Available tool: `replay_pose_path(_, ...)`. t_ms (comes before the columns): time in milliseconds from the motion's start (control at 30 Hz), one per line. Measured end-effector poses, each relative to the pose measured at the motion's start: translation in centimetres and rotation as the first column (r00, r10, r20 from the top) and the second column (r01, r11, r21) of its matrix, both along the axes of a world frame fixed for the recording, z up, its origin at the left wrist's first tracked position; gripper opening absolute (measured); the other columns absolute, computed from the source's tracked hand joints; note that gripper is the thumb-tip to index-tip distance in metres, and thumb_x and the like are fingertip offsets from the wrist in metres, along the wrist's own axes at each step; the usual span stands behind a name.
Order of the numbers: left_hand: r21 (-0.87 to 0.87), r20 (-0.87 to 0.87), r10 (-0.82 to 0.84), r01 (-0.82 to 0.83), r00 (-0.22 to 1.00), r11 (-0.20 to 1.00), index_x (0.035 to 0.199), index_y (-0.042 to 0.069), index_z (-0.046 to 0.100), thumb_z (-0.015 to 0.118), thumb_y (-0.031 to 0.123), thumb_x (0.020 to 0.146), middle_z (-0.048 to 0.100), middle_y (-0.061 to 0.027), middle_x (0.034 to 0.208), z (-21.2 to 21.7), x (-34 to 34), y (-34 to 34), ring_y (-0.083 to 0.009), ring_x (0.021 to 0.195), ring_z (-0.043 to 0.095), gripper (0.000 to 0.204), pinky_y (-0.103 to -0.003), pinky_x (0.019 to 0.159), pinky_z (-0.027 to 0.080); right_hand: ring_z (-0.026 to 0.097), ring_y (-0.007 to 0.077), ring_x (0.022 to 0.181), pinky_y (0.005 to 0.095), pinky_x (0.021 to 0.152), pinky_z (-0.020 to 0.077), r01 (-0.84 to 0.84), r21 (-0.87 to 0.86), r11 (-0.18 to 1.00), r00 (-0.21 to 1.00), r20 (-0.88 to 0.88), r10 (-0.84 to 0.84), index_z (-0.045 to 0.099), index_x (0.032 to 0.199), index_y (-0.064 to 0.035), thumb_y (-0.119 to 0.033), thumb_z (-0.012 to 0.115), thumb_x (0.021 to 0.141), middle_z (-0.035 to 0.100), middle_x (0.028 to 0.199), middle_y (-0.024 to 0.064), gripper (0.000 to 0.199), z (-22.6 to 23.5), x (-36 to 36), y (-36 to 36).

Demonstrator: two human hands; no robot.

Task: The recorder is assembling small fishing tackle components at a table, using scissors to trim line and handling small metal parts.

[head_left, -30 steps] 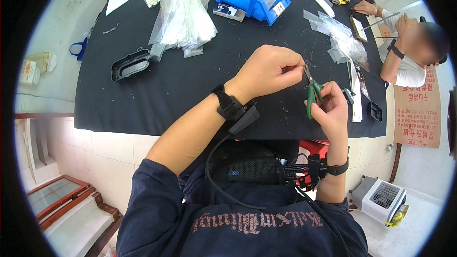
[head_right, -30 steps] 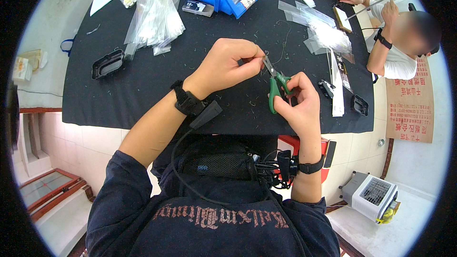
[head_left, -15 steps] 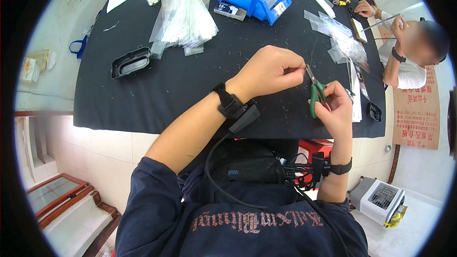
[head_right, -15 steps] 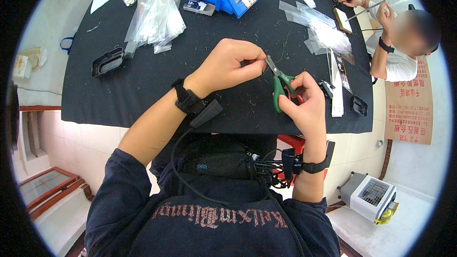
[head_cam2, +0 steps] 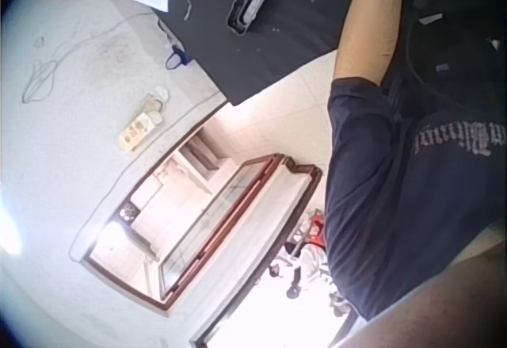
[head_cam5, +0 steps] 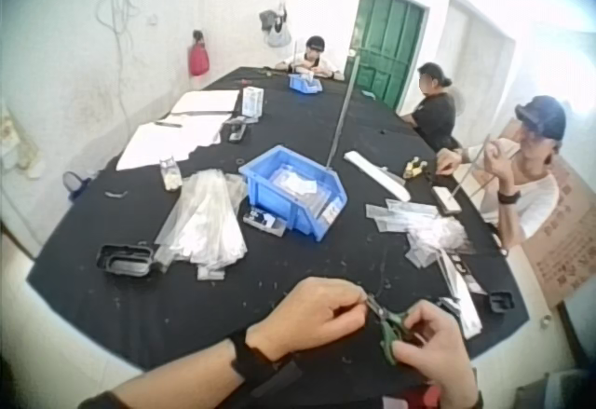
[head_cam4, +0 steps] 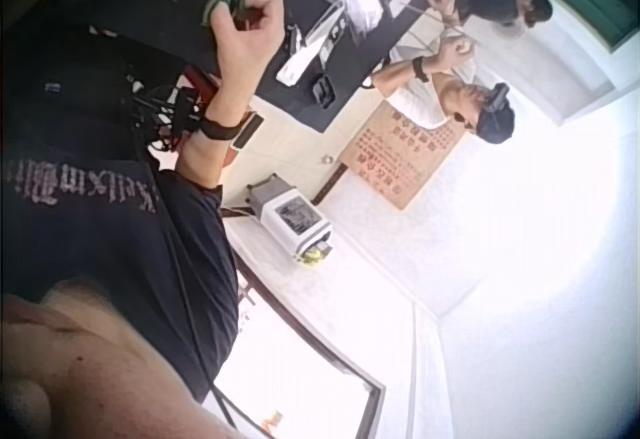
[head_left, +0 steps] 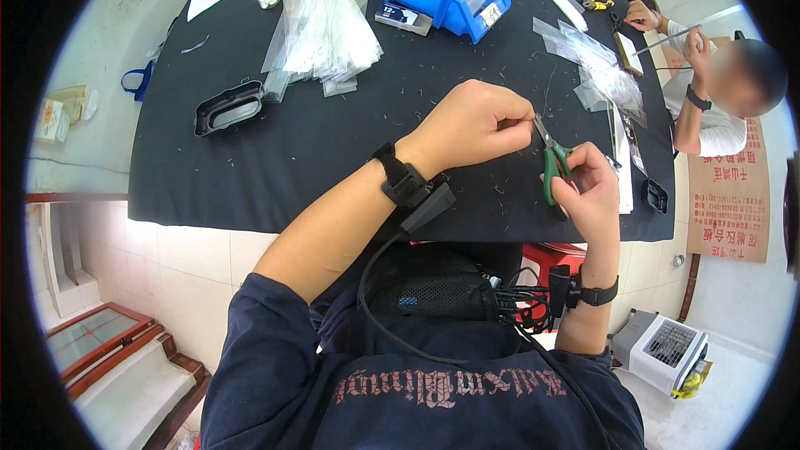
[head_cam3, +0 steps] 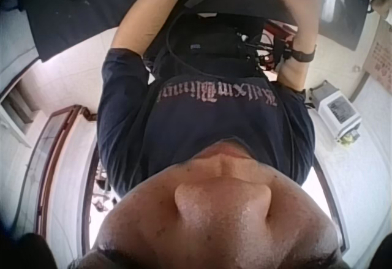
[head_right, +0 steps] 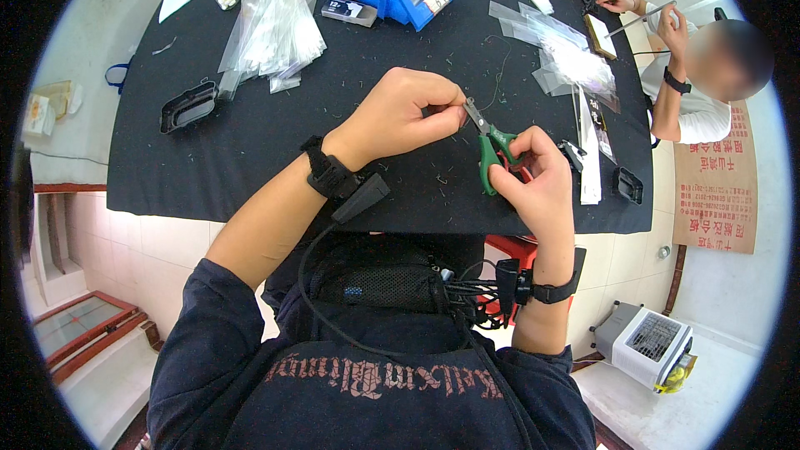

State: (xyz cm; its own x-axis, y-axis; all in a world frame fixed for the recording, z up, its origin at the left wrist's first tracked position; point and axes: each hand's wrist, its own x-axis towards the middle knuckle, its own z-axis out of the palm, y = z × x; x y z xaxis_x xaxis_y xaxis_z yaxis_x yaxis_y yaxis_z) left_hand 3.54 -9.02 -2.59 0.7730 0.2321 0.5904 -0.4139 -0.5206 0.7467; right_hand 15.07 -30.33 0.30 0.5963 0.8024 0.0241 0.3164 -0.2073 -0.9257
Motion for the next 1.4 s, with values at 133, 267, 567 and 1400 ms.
replay_pose_path(133,0.011,-0.001,0.008,-0.008,1.000,1.000,0.079,-0.001,0.065,0.067,0.015,0.086,0.060,-0.0120,0.068,-0.2,0.1,0.1,-0.0238,0.058,0.057,0.017,-0.033,0.056,0.045,0.059,0.0092,0.083,0.0253,0.077,0.0506,-0.018,-0.051,0.999,0.999,0.025,0.019,0.052,0.091,-0.0030,0.004,0.068,0.082,0.056,0.089,0.0011,0.019,0.0,0.4,-0.4)
replay_pose_path(267,0.002,0.001,0.013,-0.013,1.000,1.000,0.080,-0.001,0.067,0.067,0.014,0.086,0.062,-0.0123,0.069,-0.2,0.1,0.1,-0.0242,0.059,0.059,0.016,-0.033,0.057,0.046,0.061,0.0101,0.083,0.0252,0.077,0.0504,-0.005,-0.036,0.999,1.000,-0.022,0.004,0.053,0.090,-0.0022,0.003,0.070,0.084,0.055,0.089,0.0012,0.018,-0.4,0.4,-0.7)
replay_pose_path(567,-0.009,-0.041,0.040,-0.041,0.998,0.999,0.080,-0.001,0.069,0.066,0.014,0.084,0.064,-0.0118,0.068,-0.1,0.1,0.0,-0.0222,0.059,0.061,0.016,-0.033,0.057,0.047,0.052,0.0068,0.082,0.0212,0.074,0.0459,-0.037,0.195,0.980,0.996,-0.067,0.051,0.049,0.093,-0.0053,0.008,0.069,0.082,0.050,0.094,0.0007,0.026,-1.3,-0.6,0.1)
replay_pose_path(1400,-0.101,-0.103,-0.032,0.021,0.994,0.995,0.083,-0.001,0.070,0.067,0.014,0.085,0.064,-0.0099,0.068,-0.1,-0.1,0.0,-0.0156,0.059,0.059,0.016,-0.030,0.057,0.045,0.056,0.0099,0.084,0.0302,0.082,0.0599,-0.016,0.052,0.999,1.000,-0.010,0.016,0.046,0.090,-0.0021,0.011,0.061,0.078,0.047,0.094,0.0034,0.023,-1.1,-0.2,-0.3)
